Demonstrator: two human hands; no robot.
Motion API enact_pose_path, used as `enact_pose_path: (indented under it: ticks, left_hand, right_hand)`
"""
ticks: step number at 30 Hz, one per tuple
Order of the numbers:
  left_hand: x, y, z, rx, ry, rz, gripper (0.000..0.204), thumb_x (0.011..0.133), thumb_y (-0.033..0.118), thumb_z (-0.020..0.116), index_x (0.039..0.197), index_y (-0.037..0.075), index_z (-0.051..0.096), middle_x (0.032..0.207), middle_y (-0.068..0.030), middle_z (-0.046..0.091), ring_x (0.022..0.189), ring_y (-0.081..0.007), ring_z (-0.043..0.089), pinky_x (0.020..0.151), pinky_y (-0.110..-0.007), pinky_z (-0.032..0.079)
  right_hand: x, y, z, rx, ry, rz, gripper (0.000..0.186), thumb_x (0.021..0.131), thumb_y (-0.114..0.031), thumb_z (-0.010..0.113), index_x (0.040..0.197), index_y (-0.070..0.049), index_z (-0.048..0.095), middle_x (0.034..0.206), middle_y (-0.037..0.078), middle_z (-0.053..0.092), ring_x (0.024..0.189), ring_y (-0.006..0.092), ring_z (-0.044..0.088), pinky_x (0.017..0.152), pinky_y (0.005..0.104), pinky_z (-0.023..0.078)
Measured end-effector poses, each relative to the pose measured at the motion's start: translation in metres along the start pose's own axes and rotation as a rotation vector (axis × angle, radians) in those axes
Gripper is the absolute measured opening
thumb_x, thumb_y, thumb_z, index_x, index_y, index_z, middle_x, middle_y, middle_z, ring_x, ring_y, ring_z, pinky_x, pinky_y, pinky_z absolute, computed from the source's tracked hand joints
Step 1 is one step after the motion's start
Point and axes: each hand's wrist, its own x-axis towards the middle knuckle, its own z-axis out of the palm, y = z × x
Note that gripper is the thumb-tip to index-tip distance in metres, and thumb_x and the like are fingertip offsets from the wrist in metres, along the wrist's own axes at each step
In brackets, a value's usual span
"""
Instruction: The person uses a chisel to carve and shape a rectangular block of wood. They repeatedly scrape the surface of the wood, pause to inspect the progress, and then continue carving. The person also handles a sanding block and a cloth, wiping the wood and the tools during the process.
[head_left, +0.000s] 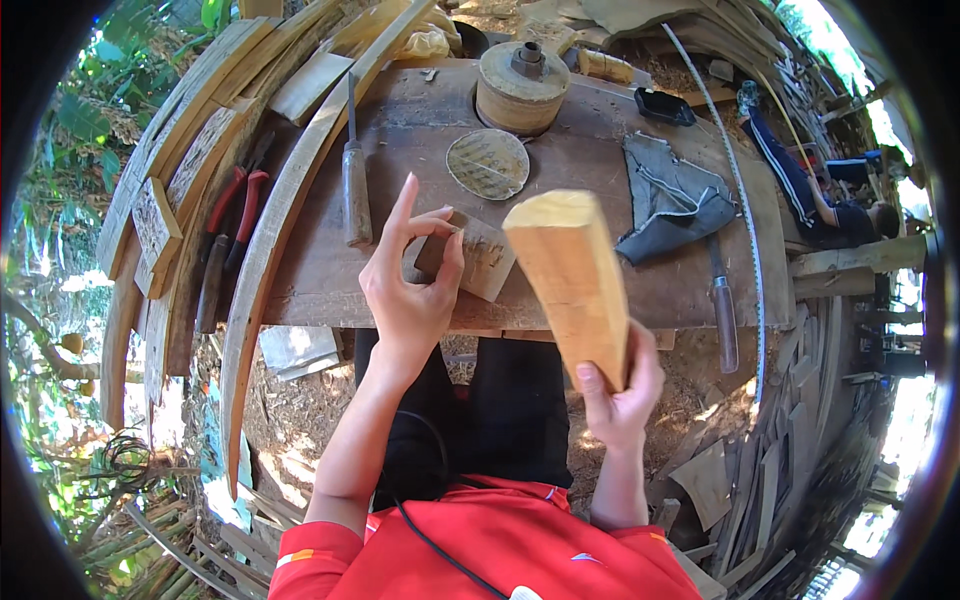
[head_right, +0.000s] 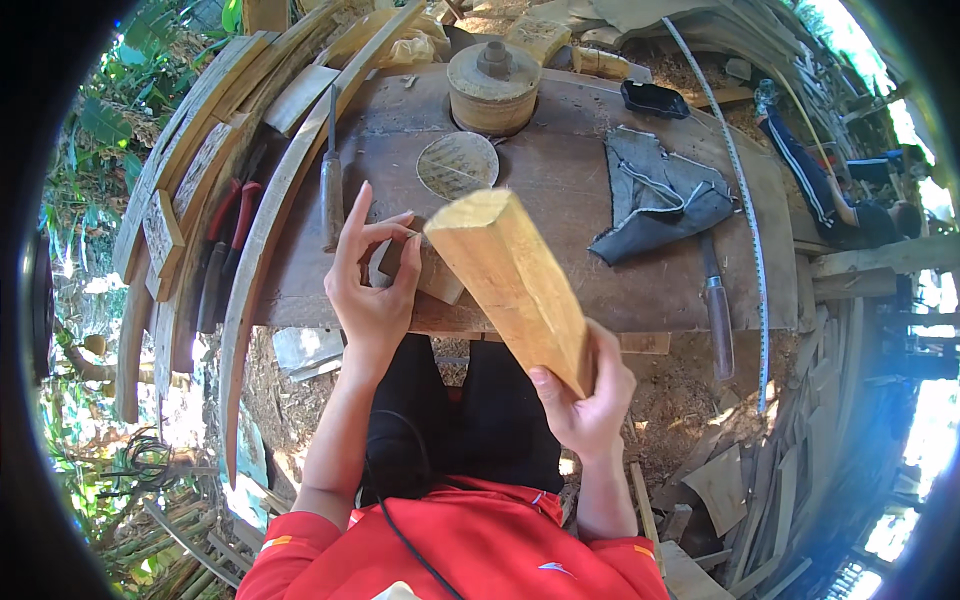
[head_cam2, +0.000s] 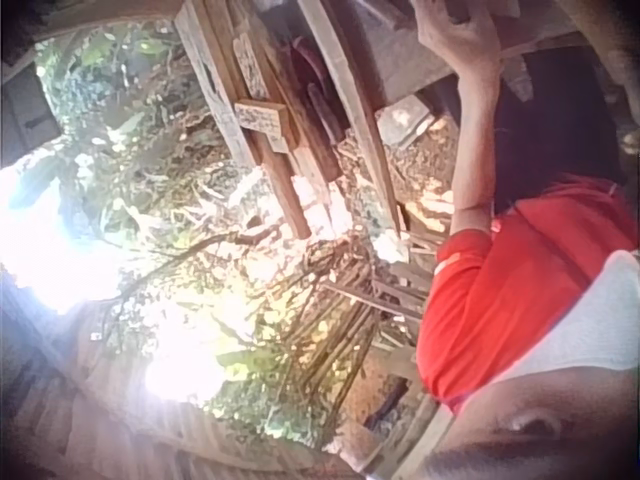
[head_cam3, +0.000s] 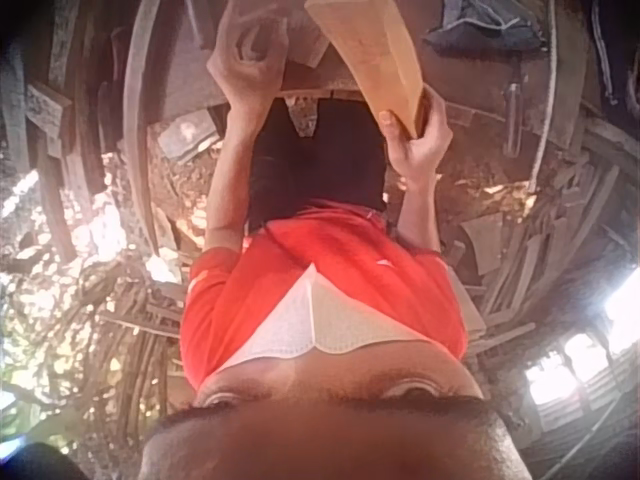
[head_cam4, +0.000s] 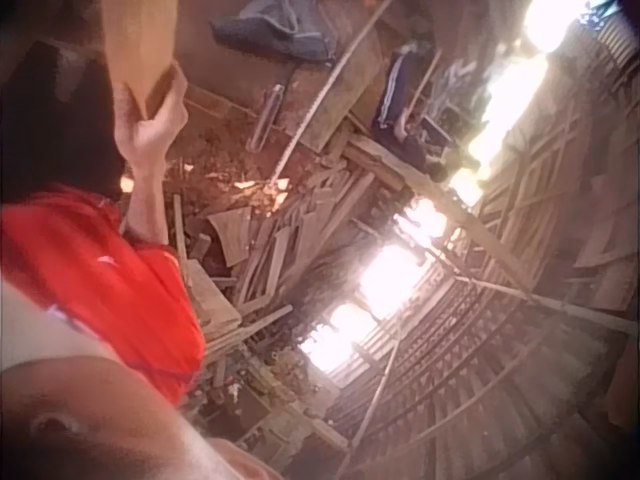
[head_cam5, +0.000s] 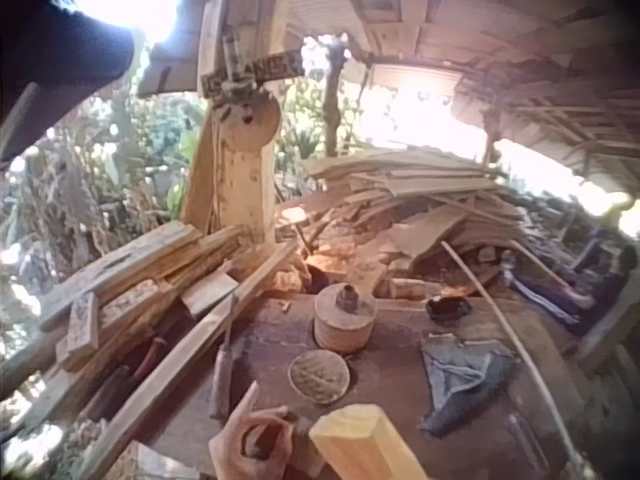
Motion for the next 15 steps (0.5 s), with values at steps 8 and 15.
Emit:
enact_pose_path:
  ticks: [8, 15]
  left_hand:
    - [-0.002, -0.003, 0.005, 0.085, 0.037, 0.111, 0.077, 0.087, -0.006, 0.076, 0.157, 0.0, 0.045, 0.095, -0.0085, 0.077, 0.106, -0.0246, 0.079, 0.093, -0.036, 0.059]
    - [-0.001, -0.004, 0.003, 0.047, 0.039, 0.074, 0.079, 0.087, -0.005, 0.076, 0.159, 0.002, 0.045, 0.094, -0.0053, 0.075, 0.091, -0.0136, 0.074, 0.089, -0.028, 0.058]
  right_hand:
    - [0.032, -0.017, -0.013, -0.171, 0.067, -0.272, 0.065, 0.097, -0.043, 0.078, 0.133, 0.008, 0.058, 0.108, 0.022, 0.075, 0.098, 0.0322, 0.076, 0.084, 0.0411, 0.059]
    - [0.043, -0.03, -0.014, -0.233, 0.053, -0.326, 0.064, 0.088, -0.032, 0.088, 0.13, 0.008, 0.06, 0.11, 0.021, 0.074, 0.094, 0.0331, 0.077, 0.081, 0.0391, 0.06]
